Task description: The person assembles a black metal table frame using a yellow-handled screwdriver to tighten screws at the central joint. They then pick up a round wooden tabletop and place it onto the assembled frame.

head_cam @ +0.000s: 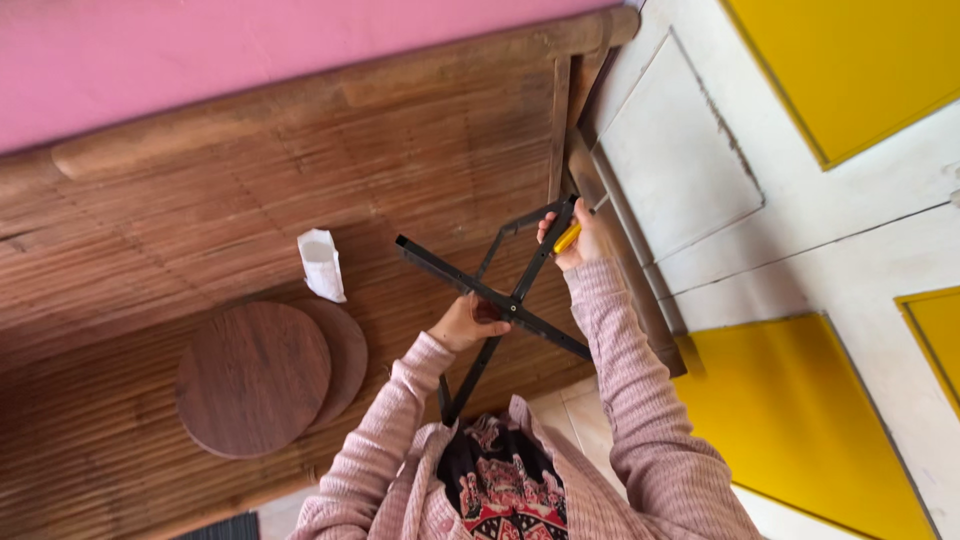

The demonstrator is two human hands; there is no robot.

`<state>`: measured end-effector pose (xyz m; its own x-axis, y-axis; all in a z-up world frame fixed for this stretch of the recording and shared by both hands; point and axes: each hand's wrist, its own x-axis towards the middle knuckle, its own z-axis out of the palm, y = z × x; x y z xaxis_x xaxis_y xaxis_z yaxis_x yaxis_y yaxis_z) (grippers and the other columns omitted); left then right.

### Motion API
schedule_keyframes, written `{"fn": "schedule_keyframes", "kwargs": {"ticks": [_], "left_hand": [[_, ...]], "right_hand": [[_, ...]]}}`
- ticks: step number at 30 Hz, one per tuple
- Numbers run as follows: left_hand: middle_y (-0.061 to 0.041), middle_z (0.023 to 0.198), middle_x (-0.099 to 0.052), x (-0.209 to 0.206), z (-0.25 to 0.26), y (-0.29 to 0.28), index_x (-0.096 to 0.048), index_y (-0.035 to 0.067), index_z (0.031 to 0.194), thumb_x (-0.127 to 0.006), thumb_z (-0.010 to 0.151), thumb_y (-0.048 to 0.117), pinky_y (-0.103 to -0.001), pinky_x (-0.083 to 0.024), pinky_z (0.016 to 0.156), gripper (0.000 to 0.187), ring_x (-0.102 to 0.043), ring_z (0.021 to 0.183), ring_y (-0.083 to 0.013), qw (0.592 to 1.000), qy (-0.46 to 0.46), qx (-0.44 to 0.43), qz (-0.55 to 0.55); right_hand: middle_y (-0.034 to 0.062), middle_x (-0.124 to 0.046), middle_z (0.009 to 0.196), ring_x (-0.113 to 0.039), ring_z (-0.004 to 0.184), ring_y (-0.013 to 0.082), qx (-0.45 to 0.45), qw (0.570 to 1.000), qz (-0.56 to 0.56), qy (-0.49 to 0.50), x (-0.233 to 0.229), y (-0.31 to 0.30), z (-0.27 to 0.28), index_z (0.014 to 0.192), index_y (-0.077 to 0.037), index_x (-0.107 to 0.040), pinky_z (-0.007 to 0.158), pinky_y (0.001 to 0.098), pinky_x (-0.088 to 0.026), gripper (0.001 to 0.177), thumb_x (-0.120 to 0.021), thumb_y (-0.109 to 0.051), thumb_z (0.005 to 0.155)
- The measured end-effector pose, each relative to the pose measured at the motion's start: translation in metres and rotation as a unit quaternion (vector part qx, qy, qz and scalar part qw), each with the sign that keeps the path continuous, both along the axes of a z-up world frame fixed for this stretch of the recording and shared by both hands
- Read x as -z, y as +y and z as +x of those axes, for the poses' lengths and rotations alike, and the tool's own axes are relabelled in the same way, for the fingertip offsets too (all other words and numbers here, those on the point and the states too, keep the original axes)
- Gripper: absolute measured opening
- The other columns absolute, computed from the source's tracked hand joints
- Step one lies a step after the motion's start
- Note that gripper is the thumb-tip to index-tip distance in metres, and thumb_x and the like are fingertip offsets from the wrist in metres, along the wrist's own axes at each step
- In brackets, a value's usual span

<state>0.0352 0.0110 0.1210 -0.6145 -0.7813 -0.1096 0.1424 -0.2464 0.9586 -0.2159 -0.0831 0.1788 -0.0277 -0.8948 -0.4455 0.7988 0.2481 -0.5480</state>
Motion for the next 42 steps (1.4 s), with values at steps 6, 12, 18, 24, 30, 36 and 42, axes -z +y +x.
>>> {"fn": "schedule_keyframes", "kwargs": {"ticks": [6,12,18,24,30,36,42], "left_hand": [[-0.004,0.124,-0.064,-0.005,0.045,0.019,-0.043,0.013,0.144,-0.076,0.075,0.002,-0.035,-0.059,0.096,0.078,-0.068,0.102,-0.0169,0.995,-0.059,0.082,0.021],[-0.024,0.112,-0.071,0.017,0.129,0.009,-0.054,-0.004,0.131,-0.034,0.095,0.05,-0.046,-0.062,0.09,0.067,-0.074,0.096,-0.0324,0.874,0.219,-0.251,0.353],[-0.018,0.108,-0.074,0.056,0.124,-0.023,-0.064,0.0,0.116,-0.034,0.111,0.046,-0.039,-0.061,0.08,0.055,-0.069,0.089,-0.0258,0.904,-0.029,-0.162,0.396],[0.001,0.052,-0.031,0.132,0.085,-0.05,-0.045,0.012,0.075,-0.03,0.105,0.066,-0.033,-0.03,0.04,0.064,-0.03,0.043,-0.0145,0.859,-0.042,-0.332,0.387],[0.003,0.051,-0.026,0.11,0.094,-0.013,-0.04,0.012,0.072,-0.031,0.103,0.068,-0.031,-0.025,0.038,0.065,-0.025,0.04,-0.0113,0.871,-0.089,-0.351,0.331],[0.001,0.047,-0.032,0.102,0.093,0.015,-0.041,0.011,0.068,-0.035,0.101,0.065,-0.03,-0.026,0.034,0.064,-0.027,0.036,-0.0112,0.903,-0.103,-0.353,0.222],[0.001,0.049,-0.041,0.138,0.076,0.02,-0.047,0.011,0.071,-0.037,0.104,0.061,-0.027,-0.035,0.038,0.061,-0.039,0.038,-0.0096,0.914,-0.091,-0.382,0.099]], "right_hand": [[0.0031,-0.056,0.057,-0.055,0.051,0.0193,-0.074,0.995,-0.051,-0.048,0.009,0.023,0.017,0.098,-0.006,-0.06,0.055,0.0356,-0.045,0.062,-0.055,-0.067,0.098],[0.0066,-0.057,0.062,-0.054,0.057,0.0202,-0.135,0.987,-0.072,0.055,-0.02,0.073,0.061,0.108,-0.004,-0.059,0.061,0.0375,-0.047,0.029,-0.056,-0.032,0.102],[0.0116,-0.065,0.073,-0.063,0.066,0.0245,-0.221,0.949,-0.203,0.095,-0.002,0.13,0.041,0.114,0.0,-0.058,0.065,0.0409,-0.054,0.022,-0.055,-0.018,0.102],[0.0223,-0.072,0.091,-0.072,0.087,0.0322,-0.213,0.929,-0.246,0.175,0.009,0.177,0.001,0.121,0.006,-0.058,0.095,0.048,-0.056,0.034,-0.054,-0.021,0.101],[0.0284,-0.075,0.107,-0.075,0.096,0.0395,-0.295,0.945,-0.137,0.008,0.015,0.193,-0.028,0.122,0.015,-0.06,0.093,0.0509,-0.055,0.062,-0.04,-0.041,0.104],[0.0222,-0.072,0.113,-0.073,0.099,0.0302,-0.155,0.951,-0.066,0.261,0.041,0.119,-0.039,0.132,-0.001,-0.057,0.091,0.0416,-0.061,0.043,-0.045,-0.03,0.104],[0.0088,-0.069,0.092,-0.066,0.071,0.0193,0.057,0.963,0.057,0.259,0.089,0.071,-0.035,0.114,0.005,-0.067,0.068,0.0322,-0.056,0.03,-0.067,-0.021,0.1]]}}
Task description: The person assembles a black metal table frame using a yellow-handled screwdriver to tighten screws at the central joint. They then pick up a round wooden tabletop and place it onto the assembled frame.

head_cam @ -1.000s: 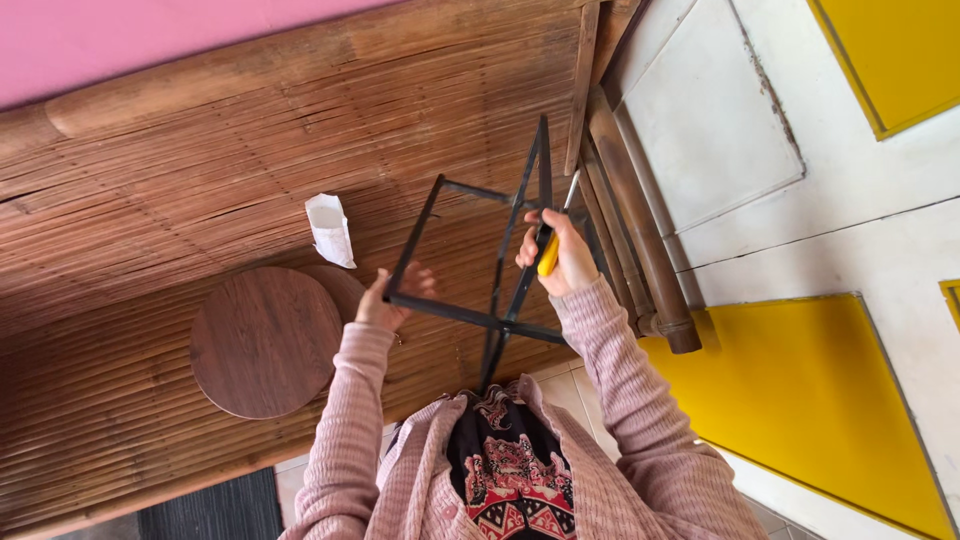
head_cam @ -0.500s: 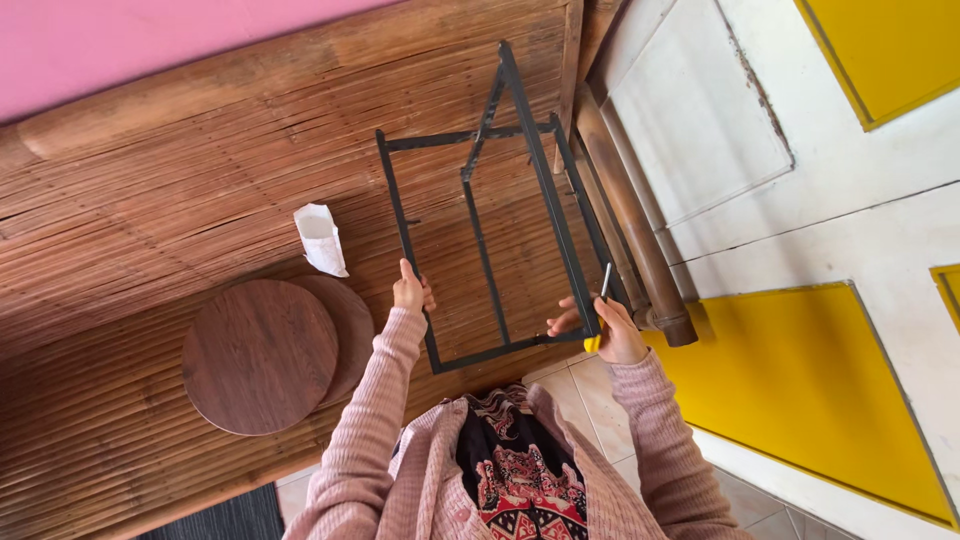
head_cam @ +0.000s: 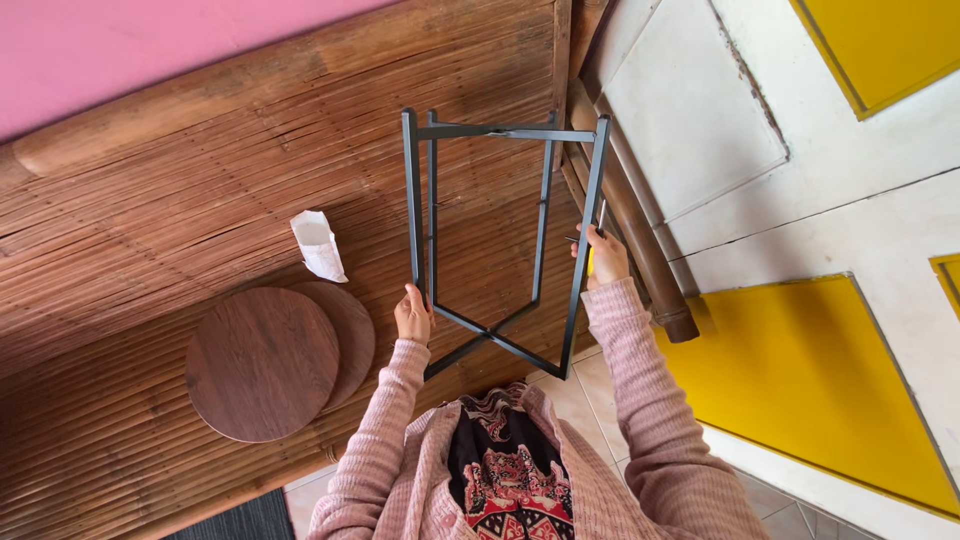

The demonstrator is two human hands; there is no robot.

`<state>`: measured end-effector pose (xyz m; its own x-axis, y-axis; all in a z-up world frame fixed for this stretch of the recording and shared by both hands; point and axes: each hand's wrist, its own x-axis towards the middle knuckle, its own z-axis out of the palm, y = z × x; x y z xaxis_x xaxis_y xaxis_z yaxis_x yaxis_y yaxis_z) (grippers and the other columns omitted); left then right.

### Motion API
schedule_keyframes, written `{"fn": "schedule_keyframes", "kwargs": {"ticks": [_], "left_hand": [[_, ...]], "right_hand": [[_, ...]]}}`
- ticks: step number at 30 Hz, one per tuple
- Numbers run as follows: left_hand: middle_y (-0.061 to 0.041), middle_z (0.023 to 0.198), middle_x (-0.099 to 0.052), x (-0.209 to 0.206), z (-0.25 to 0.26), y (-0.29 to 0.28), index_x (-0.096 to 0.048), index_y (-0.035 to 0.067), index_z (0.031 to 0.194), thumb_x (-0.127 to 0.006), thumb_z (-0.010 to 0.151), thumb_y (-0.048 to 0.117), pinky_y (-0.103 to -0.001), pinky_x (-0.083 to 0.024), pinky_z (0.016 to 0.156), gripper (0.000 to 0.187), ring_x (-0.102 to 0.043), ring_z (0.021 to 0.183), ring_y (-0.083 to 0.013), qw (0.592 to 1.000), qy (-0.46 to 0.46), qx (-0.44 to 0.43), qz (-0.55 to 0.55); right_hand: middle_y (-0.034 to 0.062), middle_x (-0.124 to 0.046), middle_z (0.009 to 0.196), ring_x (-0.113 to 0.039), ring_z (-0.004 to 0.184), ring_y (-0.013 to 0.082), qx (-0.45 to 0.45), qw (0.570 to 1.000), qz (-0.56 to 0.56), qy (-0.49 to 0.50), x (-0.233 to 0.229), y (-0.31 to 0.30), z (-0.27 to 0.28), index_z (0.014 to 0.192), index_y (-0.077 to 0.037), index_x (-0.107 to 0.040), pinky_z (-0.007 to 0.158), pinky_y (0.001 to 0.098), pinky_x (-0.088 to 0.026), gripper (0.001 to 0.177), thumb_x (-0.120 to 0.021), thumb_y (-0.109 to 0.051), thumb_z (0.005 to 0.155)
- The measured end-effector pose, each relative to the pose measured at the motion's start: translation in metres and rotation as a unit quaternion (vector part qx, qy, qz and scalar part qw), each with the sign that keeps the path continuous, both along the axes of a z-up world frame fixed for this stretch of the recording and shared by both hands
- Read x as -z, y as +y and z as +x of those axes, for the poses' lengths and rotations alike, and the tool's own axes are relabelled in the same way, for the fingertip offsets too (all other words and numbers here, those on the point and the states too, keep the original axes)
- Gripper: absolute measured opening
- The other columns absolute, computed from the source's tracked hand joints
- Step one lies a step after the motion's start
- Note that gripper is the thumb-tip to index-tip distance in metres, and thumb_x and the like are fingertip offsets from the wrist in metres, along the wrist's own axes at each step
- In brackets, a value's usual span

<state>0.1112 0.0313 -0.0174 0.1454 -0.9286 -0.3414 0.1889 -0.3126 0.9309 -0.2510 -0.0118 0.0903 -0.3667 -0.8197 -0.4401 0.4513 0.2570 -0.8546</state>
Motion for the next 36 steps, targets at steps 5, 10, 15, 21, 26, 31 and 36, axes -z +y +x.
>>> {"fn": "schedule_keyframes", "kwargs": {"ticks": [5,10,15,21,26,31,36], "left_hand": [[0.001,0.054,-0.047,0.018,0.0,0.008,-0.049,0.01,0.076,-0.027,0.104,0.064,-0.028,-0.035,0.041,0.066,-0.041,0.042,-0.0104,1.0,-0.001,0.018,-0.015],[-0.003,0.075,-0.069,-0.025,0.009,-0.016,-0.072,0.002,0.091,-0.009,0.102,0.071,-0.03,-0.051,0.063,0.094,-0.06,0.062,-0.0136,0.989,-0.073,0.088,-0.093],[-0.005,0.099,-0.077,-0.085,0.01,-0.068,-0.068,0.01,0.116,-0.014,0.094,0.071,-0.031,-0.055,0.076,0.084,-0.064,0.072,-0.0173,0.997,0.01,0.069,0.016],[-0.01,0.075,-0.063,-0.045,-0.002,-0.127,-0.062,0.005,0.086,-0.014,0.1,0.074,-0.034,-0.054,0.071,0.085,-0.062,0.068,-0.0187,0.992,-0.011,0.066,0.105],[0.0,0.07,-0.05,-0.018,-0.005,-0.118,-0.052,0.011,0.079,-0.018,0.104,0.072,-0.028,-0.039,0.08,0.074,-0.052,0.072,-0.0123,0.995,-0.001,0.0,0.097],[0.0,0.066,-0.043,0.002,-0.001,-0.087,-0.049,0.012,0.073,-0.032,0.108,0.059,-0.027,-0.035,0.08,0.061,-0.039,0.066,-0.0127,0.991,0.018,-0.062,0.121],[-0.003,0.065,-0.043,0.05,0.016,-0.068,-0.043,0.014,0.075,-0.04,0.111,0.026,-0.026,-0.034,0.077,0.038,-0.033,0.063,-0.014,0.983,0.108,-0.124,0.084]], "right_hand": [[0.0073,-0.071,0.091,-0.063,0.069,0.0149,0.058,0.997,-0.051,0.02,0.003,0.012,0.019,0.104,0.001,-0.072,0.065,0.0283,-0.054,0.025,-0.075,-0.022,0.095],[0.0068,-0.074,0.091,-0.066,0.072,0.0134,0.068,0.988,-0.138,0.028,-0.007,0.026,0.021,0.098,0.0,-0.072,0.068,0.0282,-0.056,0.02,-0.081,-0.016,0.089],[0.0027,-0.071,0.089,-0.06,0.074,0.0101,0.054,0.973,-0.173,0.142,-0.003,0.039,0.035,0.109,0.0,-0.074,0.069,0.0251,-0.048,0.024,-0.08,-0.018,0.093],[-0.0008,-0.069,0.086,-0.061,0.075,0.0075,0.055,0.957,-0.182,0.221,0.008,0.065,0.056,0.111,-0.001,-0.073,0.069,0.0226,-0.049,0.032,-0.079,-0.026,0.092],[0.0004,-0.067,0.092,-0.061,0.082,0.0091,0.015,0.934,-0.249,0.257,0.015,0.075,0.044,0.103,0.0,-0.072,0.071,0.0233,-0.048,0.028,-0.081,-0.025,0.092],[0.0,-0.063,0.076,-0.061,0.068,0.0109,-0.04,0.955,-0.21,0.205,-0.022,0.082,0.038,0.085,-0.007,-0.067,0.064,0.0243,-0.049,0.022,-0.081,-0.024,0.086],[0.0013,-0.061,0.077,-0.052,0.065,0.0126,-0.161,0.889,-0.23,0.361,-0.02,0.106,0.042,0.069,-0.007,-0.068,0.059,0.0276,-0.041,0.023,-0.086,-0.018,0.079]]}}
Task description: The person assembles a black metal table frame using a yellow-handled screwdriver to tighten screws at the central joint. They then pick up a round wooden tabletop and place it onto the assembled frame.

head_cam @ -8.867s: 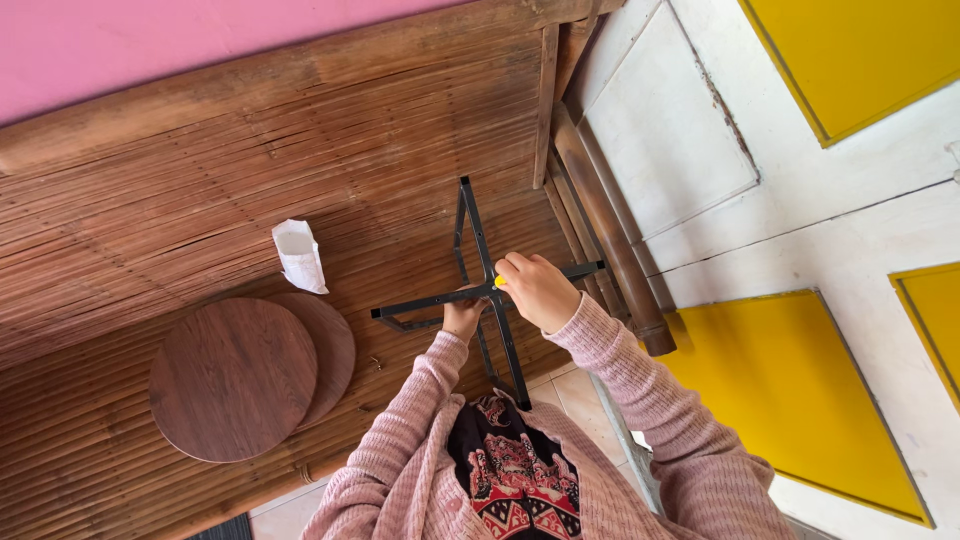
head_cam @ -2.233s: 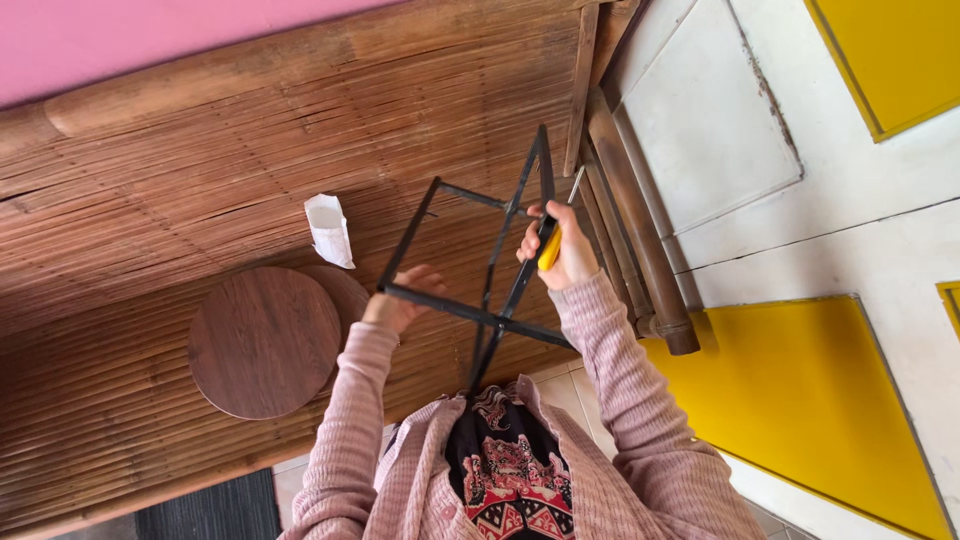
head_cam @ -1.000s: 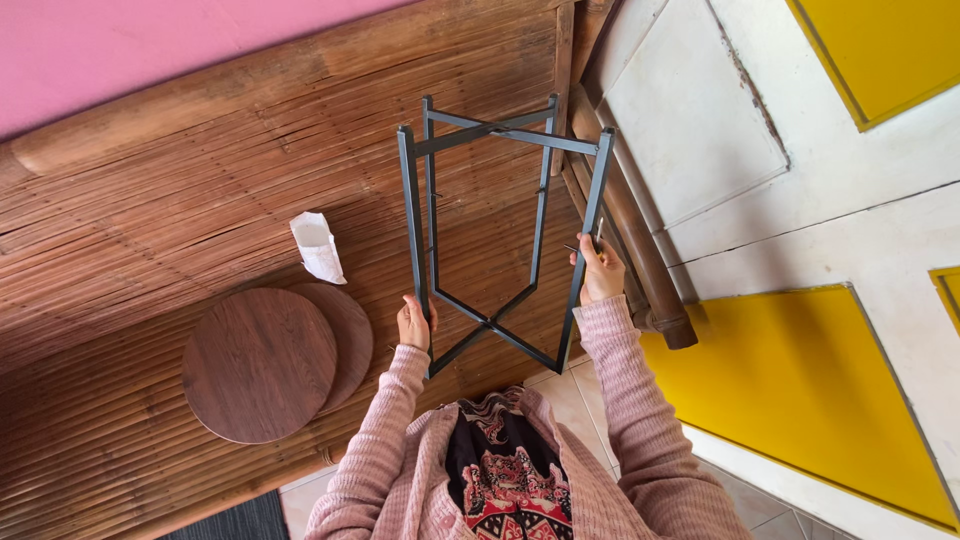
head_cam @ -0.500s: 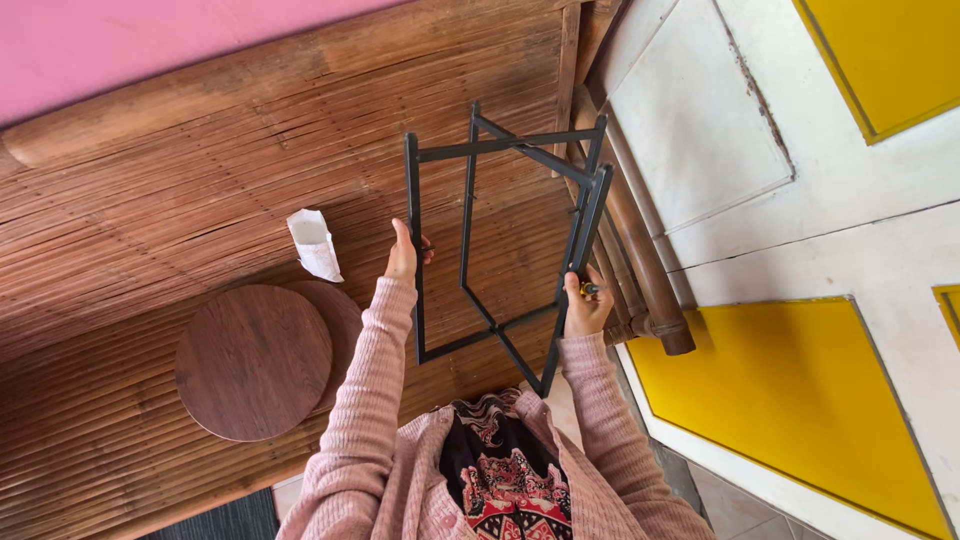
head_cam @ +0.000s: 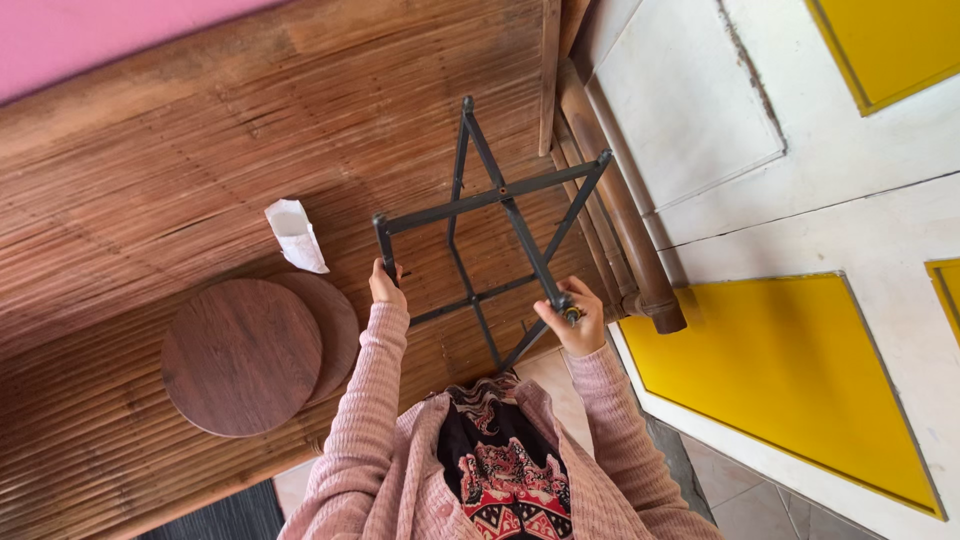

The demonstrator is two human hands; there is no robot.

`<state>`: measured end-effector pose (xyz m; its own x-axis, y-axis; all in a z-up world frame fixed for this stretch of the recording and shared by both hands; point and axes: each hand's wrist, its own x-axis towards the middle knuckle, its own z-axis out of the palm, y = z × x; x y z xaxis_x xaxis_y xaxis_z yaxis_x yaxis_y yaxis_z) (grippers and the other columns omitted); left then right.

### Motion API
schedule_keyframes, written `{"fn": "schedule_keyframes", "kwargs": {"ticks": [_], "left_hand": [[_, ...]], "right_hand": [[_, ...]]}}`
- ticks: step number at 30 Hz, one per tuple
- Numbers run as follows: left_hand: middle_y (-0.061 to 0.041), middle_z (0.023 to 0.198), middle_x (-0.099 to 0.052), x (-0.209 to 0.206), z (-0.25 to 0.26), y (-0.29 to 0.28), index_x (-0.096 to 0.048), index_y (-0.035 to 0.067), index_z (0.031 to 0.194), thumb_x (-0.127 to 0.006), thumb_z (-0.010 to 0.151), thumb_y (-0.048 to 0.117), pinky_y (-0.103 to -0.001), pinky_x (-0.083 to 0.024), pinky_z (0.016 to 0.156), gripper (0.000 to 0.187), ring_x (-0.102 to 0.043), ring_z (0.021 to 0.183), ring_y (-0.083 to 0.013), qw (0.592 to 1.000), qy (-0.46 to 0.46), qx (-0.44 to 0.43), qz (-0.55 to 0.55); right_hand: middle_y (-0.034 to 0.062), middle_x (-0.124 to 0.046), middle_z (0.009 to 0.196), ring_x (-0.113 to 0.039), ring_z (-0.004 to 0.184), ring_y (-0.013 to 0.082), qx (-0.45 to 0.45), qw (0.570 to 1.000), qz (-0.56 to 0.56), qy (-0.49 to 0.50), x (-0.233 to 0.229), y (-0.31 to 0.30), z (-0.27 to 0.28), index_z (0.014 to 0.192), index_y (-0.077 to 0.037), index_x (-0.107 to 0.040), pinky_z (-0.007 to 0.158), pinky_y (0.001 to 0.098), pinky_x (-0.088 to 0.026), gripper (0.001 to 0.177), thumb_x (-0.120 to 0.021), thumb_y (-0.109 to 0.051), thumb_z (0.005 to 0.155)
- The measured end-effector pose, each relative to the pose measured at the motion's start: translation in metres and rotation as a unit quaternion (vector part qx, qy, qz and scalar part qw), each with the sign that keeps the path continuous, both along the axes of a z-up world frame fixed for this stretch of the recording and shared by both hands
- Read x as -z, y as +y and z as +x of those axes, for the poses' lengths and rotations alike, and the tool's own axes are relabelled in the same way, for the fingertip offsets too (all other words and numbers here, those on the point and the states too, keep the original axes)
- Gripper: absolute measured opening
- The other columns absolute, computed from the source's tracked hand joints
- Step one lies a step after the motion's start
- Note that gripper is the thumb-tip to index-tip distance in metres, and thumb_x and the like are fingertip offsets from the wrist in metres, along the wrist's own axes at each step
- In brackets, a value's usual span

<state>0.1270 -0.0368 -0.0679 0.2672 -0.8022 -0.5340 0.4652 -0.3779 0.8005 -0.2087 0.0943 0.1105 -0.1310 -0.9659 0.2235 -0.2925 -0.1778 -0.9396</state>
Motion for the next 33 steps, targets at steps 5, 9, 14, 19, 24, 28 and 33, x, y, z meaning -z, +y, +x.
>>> {"fn": "schedule_keyframes", "kwargs": {"ticks": [5,9,14,19,24,28,33], "left_hand": [[-0.007,0.069,-0.056,0.021,0.002,0.012,-0.05,0.01,0.075,-0.038,0.104,0.014,-0.024,-0.039,0.076,0.032,-0.042,0.064,-0.0147,0.991,0.105,-0.071,-0.044],[-0.008,0.071,-0.061,0.029,0.0,0.01,-0.054,0.004,0.074,-0.041,0.099,0.007,-0.027,-0.041,0.07,0.028,-0.052,0.068,-0.0169,0.982,0.14,-0.078,-0.1],[-0.003,0.068,-0.054,0.04,0.006,0.013,-0.053,0.01,0.075,-0.044,0.101,0.012,-0.028,-0.036,0.061,0.028,-0.046,0.063,-0.0147,0.976,0.153,-0.094,-0.126],[-0.004,0.083,-0.062,0.041,0.013,0.038,-0.059,0.01,0.08,-0.044,0.1,0.014,-0.033,-0.034,0.079,0.025,-0.053,0.085,-0.0154,0.997,0.052,-0.061,-0.009],[-0.006,0.098,-0.069,-0.011,0.029,0.03,-0.066,0.009,0.086,-0.044,0.099,0.016,-0.038,-0.033,0.097,0.026,-0.061,0.107,-0.0162,0.989,-0.059,-0.023,0.131],[-0.007,0.104,-0.074,-0.101,0.059,0.018,-0.074,0.012,0.096,-0.045,0.098,0.016,-0.044,-0.044,0.113,0.029,-0.066,0.107,-0.0232,0.99,-0.1,-0.043,-0.09],[-0.008,0.114,-0.071,-0.213,0.02,0.026,-0.074,0.008,0.105,-0.06,0.099,0.013,-0.046,-0.046,0.109,0.016,-0.063,0.112,-0.0257,0.805,-0.512,0.138,-0.267]], "right_hand": [[0.0033,-0.062,0.084,-0.06,0.074,0.0148,-0.052,0.997,-0.008,0.053,-0.009,0.024,0.011,0.077,-0.004,-0.074,0.063,0.0284,-0.048,0.018,-0.09,-0.013,0.073],[0.004,-0.062,0.087,-0.062,0.077,0.0147,-0.043,0.995,0.02,0.089,-0.006,0.031,0.015,0.081,-0.003,-0.077,0.065,0.0294,-0.051,0.021,-0.092,-0.011,0.068],[0.0029,-0.061,0.086,-0.061,0.081,0.0143,-0.059,0.993,0.073,0.067,0.022,0.041,0.022,0.086,-0.004,-0.079,0.069,0.0297,-0.053,0.025,-0.093,-0.011,0.067],[-0.0004,-0.06,0.083,-0.06,0.078,0.0138,-0.102,0.985,0.122,0.069,0.03,0.055,0.03,0.096,-0.007,-0.08,0.068,0.0299,-0.053,0.034,-0.096,-0.015,0.066],[-0.0012,-0.054,0.088,-0.055,0.08,0.0136,-0.203,0.972,0.115,0.003,0.037,0.056,0.01,0.106,-0.005,-0.077,0.072,0.0287,-0.046,0.051,-0.083,-0.047,0.079],[-0.0026,-0.058,0.086,-0.049,0.073,0.0095,-0.216,0.96,0.173,-0.048,0.068,0.053,-0.012,0.104,-0.005,-0.08,0.065,0.0239,-0.038,0.068,-0.063,-0.068,0.085],[0.0053,-0.071,0.078,-0.057,0.066,0.0131,-0.093,0.97,0.216,0.055,0.066,0.01,-0.007,0.095,-0.001,-0.079,0.06,0.0288,-0.045,0.043,-0.077,-0.044,0.087]]}}
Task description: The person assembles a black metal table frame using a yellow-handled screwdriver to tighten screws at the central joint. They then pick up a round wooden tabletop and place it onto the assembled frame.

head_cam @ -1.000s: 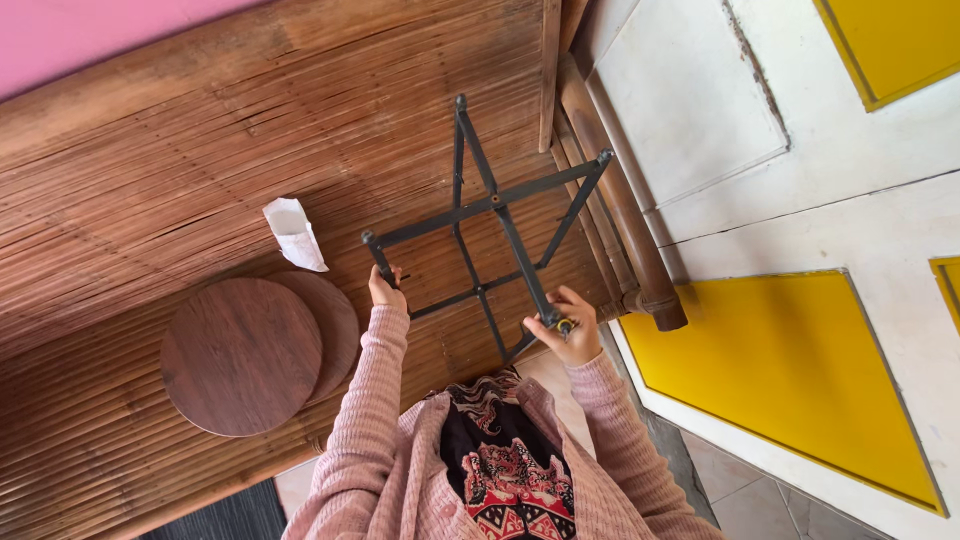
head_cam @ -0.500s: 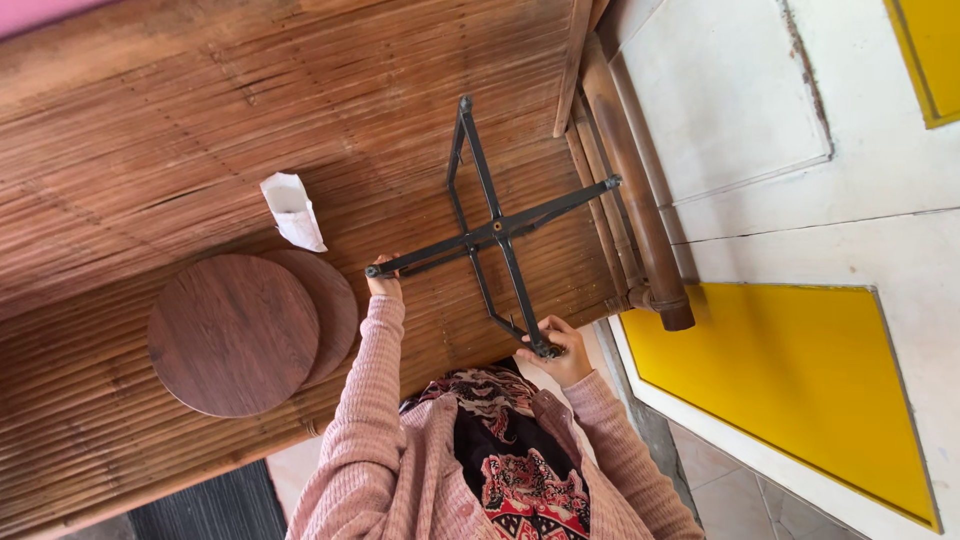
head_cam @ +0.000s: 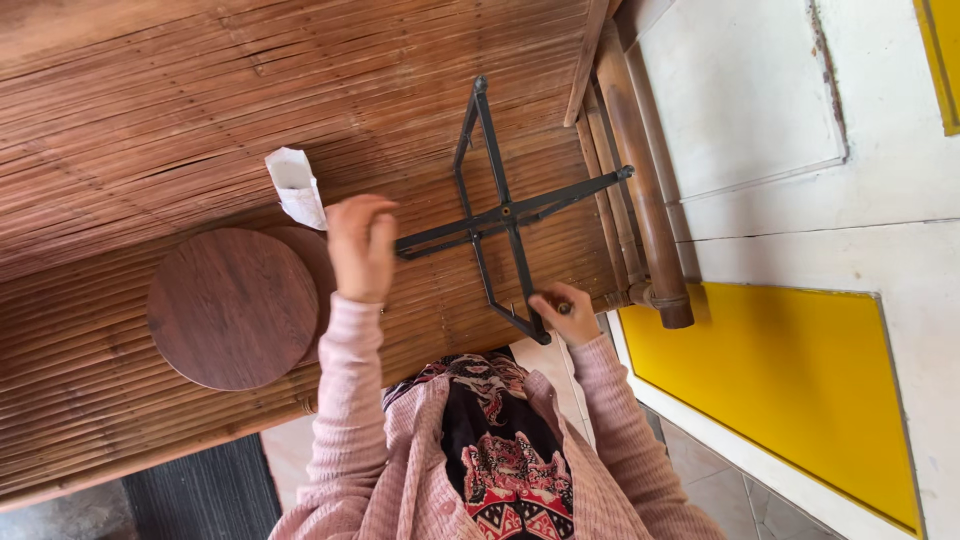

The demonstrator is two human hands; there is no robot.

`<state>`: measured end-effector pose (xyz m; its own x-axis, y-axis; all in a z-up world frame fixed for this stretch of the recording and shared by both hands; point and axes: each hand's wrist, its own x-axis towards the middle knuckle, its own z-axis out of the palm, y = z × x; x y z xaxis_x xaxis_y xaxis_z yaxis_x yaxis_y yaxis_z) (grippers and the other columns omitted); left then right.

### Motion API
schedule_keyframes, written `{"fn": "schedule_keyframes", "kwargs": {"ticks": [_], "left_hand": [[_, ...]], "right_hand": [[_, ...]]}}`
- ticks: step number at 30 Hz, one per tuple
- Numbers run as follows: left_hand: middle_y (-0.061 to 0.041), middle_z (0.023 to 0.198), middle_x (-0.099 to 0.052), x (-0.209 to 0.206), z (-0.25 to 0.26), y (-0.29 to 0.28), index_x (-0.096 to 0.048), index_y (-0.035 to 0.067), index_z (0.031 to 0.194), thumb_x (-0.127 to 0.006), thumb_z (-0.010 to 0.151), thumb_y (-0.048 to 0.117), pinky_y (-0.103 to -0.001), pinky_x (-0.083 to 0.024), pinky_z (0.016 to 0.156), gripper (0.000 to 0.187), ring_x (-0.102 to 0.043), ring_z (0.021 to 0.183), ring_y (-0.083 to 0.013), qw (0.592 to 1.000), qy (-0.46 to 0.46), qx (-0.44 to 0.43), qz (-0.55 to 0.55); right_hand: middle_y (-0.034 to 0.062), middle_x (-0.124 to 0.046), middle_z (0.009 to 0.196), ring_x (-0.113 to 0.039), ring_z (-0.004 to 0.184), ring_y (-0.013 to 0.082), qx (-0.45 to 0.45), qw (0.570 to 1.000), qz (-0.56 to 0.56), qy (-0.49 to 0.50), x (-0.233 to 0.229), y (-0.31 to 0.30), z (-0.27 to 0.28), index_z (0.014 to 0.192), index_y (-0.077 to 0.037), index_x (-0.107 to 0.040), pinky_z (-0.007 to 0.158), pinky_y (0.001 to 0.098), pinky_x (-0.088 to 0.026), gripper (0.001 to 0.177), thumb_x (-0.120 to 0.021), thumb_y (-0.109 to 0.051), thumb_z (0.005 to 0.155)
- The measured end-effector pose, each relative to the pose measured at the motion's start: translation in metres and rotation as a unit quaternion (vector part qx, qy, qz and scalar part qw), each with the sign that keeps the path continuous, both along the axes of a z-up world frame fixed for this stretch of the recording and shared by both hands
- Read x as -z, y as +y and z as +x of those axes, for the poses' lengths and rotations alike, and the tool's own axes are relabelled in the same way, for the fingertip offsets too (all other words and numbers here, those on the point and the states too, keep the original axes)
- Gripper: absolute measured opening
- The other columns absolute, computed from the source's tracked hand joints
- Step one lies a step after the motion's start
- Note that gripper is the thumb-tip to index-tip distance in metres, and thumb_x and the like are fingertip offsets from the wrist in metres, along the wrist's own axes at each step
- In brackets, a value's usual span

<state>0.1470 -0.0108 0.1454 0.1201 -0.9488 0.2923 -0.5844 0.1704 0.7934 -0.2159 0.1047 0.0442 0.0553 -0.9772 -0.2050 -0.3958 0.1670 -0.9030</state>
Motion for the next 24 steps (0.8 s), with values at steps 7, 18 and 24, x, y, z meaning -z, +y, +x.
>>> {"fn": "schedule_keyframes", "kwargs": {"ticks": [7,18,24], "left_hand": [[-0.01,0.111,-0.072,0.037,-0.11,-0.009,-0.069,0.006,0.12,-0.071,0.093,0.021,-0.051,-0.039,0.105,0.03,-0.063,0.107,-0.0286,0.979,-0.183,0.085,-0.041],[0.003,0.098,-0.072,0.074,-0.111,-0.004,-0.073,0.016,0.107,-0.07,0.095,0.016,-0.047,-0.031,0.093,0.012,-0.063,0.093,-0.0182,0.986,-0.154,0.058,-0.035],[0.004,0.095,-0.072,0.076,-0.112,-0.017,-0.074,0.016,0.105,-0.07,0.096,0.016,-0.048,-0.031,0.095,0.011,-0.063,0.092,-0.0173,0.983,-0.173,0.054,-0.039]], "right_hand": [[0.0083,-0.077,0.091,-0.075,0.082,0.0126,0.044,0.997,-0.029,-0.05,-0.062,-0.058,0.052,0.126,0.002,-0.065,0.073,0.0264,-0.057,0.041,-0.074,-0.016,0.09],[0.0088,-0.078,0.086,-0.073,0.076,0.0099,0.094,0.993,-0.053,-0.045,-0.041,-0.057,0.075,0.127,0.001,-0.068,0.07,0.0233,-0.055,0.037,-0.073,-0.008,0.091],[0.0084,-0.078,0.085,-0.072,0.076,0.0094,0.075,0.994,-0.067,-0.035,-0.038,-0.059,0.07,0.13,0.002,-0.066,0.07,0.0231,-0.055,0.041,-0.074,-0.011,0.092]]}}
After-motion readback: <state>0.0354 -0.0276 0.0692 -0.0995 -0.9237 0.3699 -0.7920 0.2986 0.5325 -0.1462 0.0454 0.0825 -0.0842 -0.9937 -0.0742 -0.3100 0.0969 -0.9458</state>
